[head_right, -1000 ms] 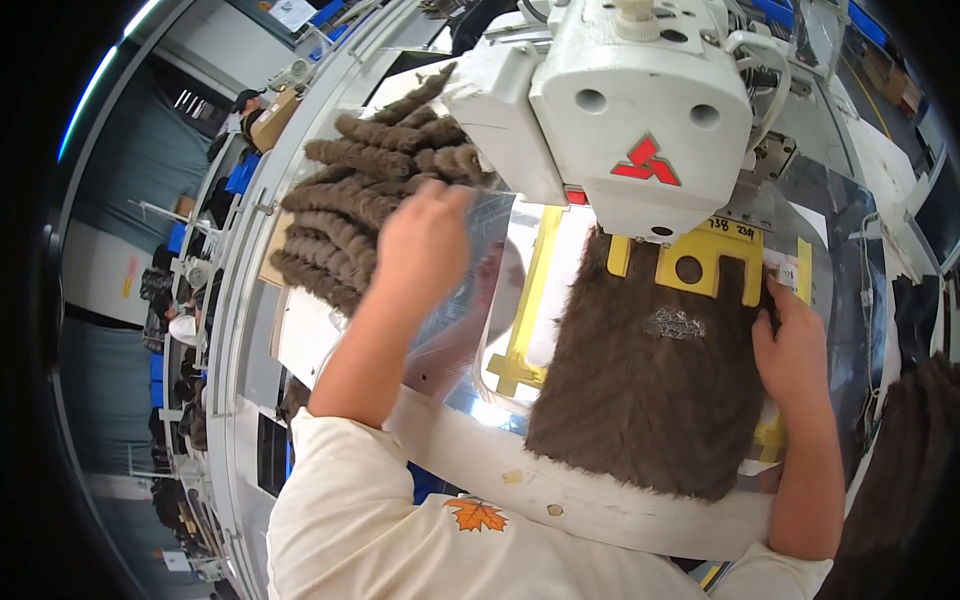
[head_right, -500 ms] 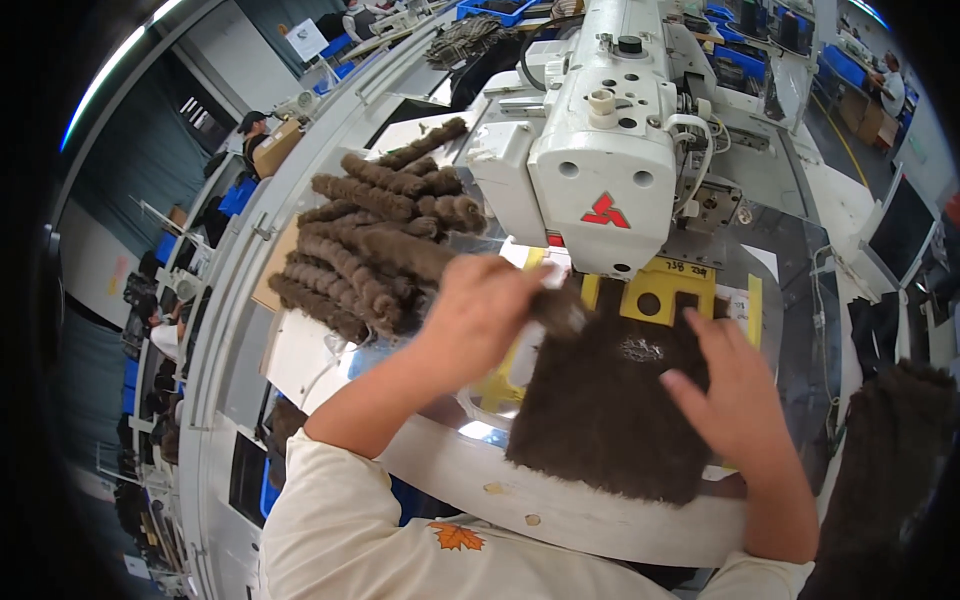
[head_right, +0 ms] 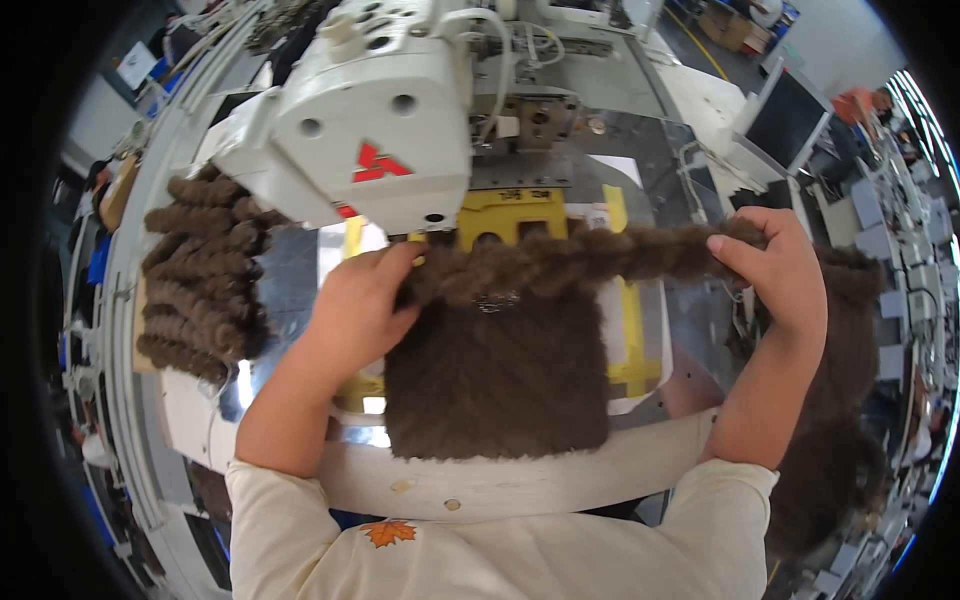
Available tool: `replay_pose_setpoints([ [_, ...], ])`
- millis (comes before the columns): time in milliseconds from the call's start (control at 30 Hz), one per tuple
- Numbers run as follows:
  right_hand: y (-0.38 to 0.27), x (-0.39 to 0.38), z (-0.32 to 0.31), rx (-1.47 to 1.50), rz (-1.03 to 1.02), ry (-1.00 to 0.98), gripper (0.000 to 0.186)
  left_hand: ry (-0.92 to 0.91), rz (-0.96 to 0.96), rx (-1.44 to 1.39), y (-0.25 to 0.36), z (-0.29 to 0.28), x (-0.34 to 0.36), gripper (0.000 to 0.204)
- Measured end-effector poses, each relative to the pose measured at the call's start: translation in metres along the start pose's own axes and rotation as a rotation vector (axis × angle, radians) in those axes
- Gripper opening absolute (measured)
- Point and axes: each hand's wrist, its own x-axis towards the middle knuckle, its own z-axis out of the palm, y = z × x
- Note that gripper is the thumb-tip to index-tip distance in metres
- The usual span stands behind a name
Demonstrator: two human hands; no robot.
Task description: Sewing braided fur components onto a fur panel using an industrial sewing machine.
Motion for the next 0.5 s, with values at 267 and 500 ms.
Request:
replay_pose_setpoints([
  [267, -0.011, -0.003, 0.051, -0.626, -0.489, -0.175, 0.047, -0.086, 0.101, -0.364, 0.003, 0.005, -0.003, 0.051],
  [500, -0.041, -0.023, 0.144, -0.353, -0.793, -0.38, 0.039, 0.103, 0.071, -0.738, 0.011, 0.004, -0.01, 0.049],
])
